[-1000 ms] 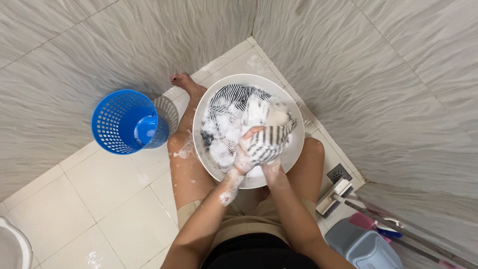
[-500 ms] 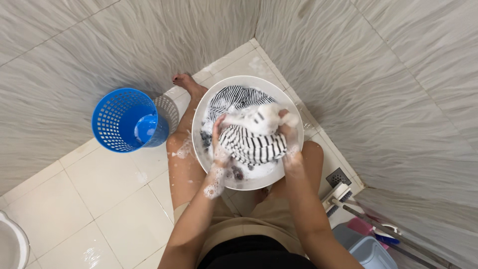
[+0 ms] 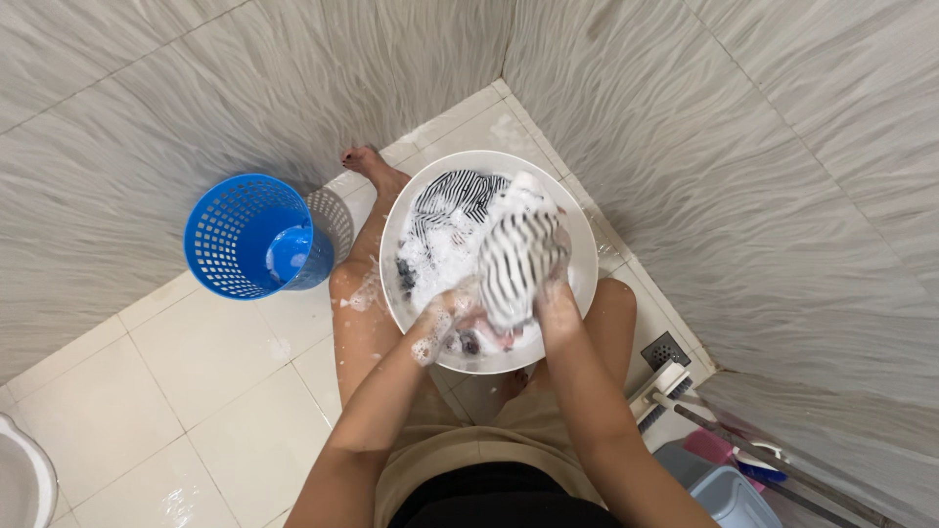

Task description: The person scrubs several pieces of clothing in a basin filled with soapy water and places them into a blue plastic laundry basket.

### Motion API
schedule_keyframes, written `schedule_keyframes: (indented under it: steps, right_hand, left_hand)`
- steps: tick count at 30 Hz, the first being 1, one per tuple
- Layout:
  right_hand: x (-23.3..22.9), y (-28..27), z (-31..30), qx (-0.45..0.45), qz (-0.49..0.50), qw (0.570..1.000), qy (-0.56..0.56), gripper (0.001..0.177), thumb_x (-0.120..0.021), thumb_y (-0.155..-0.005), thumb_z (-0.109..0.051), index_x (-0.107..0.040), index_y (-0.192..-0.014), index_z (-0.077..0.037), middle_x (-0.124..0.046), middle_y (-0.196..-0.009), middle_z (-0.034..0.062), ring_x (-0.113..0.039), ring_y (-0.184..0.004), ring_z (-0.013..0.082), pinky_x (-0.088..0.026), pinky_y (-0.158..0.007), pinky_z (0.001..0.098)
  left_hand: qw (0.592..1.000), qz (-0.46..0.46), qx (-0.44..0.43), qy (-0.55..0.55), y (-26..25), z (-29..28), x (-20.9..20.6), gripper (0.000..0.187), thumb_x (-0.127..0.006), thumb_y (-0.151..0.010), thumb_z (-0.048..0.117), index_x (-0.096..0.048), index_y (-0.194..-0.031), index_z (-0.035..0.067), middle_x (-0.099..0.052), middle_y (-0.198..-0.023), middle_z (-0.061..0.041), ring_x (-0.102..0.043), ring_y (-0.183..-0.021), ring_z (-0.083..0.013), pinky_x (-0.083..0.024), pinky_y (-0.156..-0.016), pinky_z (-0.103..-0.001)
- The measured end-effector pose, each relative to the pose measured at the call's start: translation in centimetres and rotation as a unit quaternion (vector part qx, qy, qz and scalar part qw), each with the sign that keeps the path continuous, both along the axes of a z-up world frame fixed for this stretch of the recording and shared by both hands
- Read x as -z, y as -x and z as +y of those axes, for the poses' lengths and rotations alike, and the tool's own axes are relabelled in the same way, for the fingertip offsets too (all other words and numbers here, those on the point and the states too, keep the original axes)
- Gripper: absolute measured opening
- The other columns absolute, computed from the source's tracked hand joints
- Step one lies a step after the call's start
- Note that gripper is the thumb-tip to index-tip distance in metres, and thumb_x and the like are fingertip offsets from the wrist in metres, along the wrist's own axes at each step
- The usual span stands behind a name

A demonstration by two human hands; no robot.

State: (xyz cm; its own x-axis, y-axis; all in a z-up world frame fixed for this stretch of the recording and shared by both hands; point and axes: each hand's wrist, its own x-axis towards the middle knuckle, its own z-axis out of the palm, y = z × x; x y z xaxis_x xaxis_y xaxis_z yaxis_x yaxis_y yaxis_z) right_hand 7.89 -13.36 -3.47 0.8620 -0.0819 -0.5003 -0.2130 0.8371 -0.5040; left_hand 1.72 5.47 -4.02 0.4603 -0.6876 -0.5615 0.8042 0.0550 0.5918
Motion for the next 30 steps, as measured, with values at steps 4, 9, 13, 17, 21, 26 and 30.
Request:
schedule_keyframes:
  steps: [4, 9, 13, 17, 21, 26, 30]
  right_hand:
    - [1.7, 0.2, -1.4, 0.057, -0.009, 0.998, -0.002, 0.049, -0.035, -0.104, -0.027, -0.058, -0.136, 0.002, -0.067, -0.131, 0.0168, -0.067, -0.118, 0.0280, -0.059, -0.101, 0.0397]
    - [0.6, 1.7, 0.2, -0.018, 0.061, 0.997, -0.039, 0.049, -0.030, -0.106, -0.031, -0.045, -0.143, -0.001, -0.061, -0.132, 0.0163, -0.066, -0.117, 0.0278, -0.060, -0.099, 0.0436]
    - [0.4, 3.2, -0.2, -0.186, 0.010, 0.982, -0.028, 0.057, -0.030, -0.109, -0.034, -0.044, -0.152, 0.000, -0.060, -0.138, 0.0219, -0.065, -0.120, 0.0290, -0.062, -0.098, 0.0394]
    - [-2.6, 5.5, -0.8, -0.381, -0.066, 0.920, 0.063, 0.062, -0.038, -0.098, -0.054, -0.040, -0.139, -0.008, -0.061, -0.126, 0.0186, -0.071, -0.106, 0.0320, -0.066, -0.071, 0.0475]
    - [-3.4, 6.9, 0.0, -0.375, -0.089, 0.907, -0.170, 0.062, -0.048, -0.098, -0.055, -0.042, -0.138, -0.008, -0.060, -0.124, 0.0169, -0.070, -0.103, 0.0303, -0.063, -0.076, 0.0482]
    - [-2.2, 6.3, 0.8, -0.232, -0.065, 0.962, -0.132, 0.063, -0.055, -0.094, -0.055, -0.043, -0.135, -0.008, -0.060, -0.121, 0.0146, -0.069, -0.102, 0.0281, -0.062, -0.077, 0.0453]
    - [-1.1, 5.3, 0.9, -0.147, -0.058, 0.982, -0.102, 0.064, -0.060, -0.091, -0.054, -0.044, -0.133, -0.008, -0.060, -0.119, 0.0128, -0.068, -0.101, 0.0264, -0.061, -0.078, 0.0429]
  left_hand:
    - [0.927, -0.319, -0.129, -0.149, -2.9, -1.2, -4.8, 0.079, -0.079, -0.082, 0.023, -0.041, -0.150, 0.011, -0.046, -0.147, -0.023, -0.052, -0.132, -0.0390, -0.046, -0.112, -0.044]
    - [0.535, -0.755, -0.236, -0.296, -5.3, -1.7, -10.5, 0.086, -0.084, -0.077, 0.024, -0.040, -0.151, 0.014, -0.042, -0.151, -0.025, -0.047, -0.137, -0.0430, -0.042, -0.117, -0.044]
    - [0.513, -0.802, -0.110, -0.285, -7.1, -0.4, -10.8, 0.050, -0.080, -0.085, 0.018, -0.068, -0.132, 0.027, -0.060, -0.142, -0.013, -0.059, -0.126, -0.0312, -0.056, -0.105, -0.042]
    - [0.490, -0.815, -0.033, -0.309, -7.5, -0.3, -9.0, 0.031, -0.077, -0.086, 0.009, -0.074, -0.110, 0.029, -0.068, -0.130, -0.005, -0.063, -0.122, -0.0265, -0.060, -0.097, -0.036]
    - [0.479, -0.844, 0.015, -0.240, -6.0, -2.2, -7.5, 0.031, -0.083, -0.082, 0.012, -0.074, -0.106, 0.028, -0.068, -0.120, -0.002, -0.065, -0.115, -0.0236, -0.060, -0.088, -0.030]
    - [0.547, -0.830, -0.078, -0.079, -2.9, -4.3, -7.6, 0.041, -0.090, -0.071, 0.017, -0.073, -0.108, 0.019, -0.067, -0.112, -0.005, -0.065, -0.112, -0.0216, -0.061, -0.093, -0.035]
    - [0.681, -0.718, -0.134, -0.054, -2.0, -3.3, -8.6, 0.038, -0.088, -0.075, 0.012, -0.073, -0.110, 0.015, -0.068, -0.116, -0.007, -0.066, -0.115, -0.0206, -0.060, -0.097, -0.032]
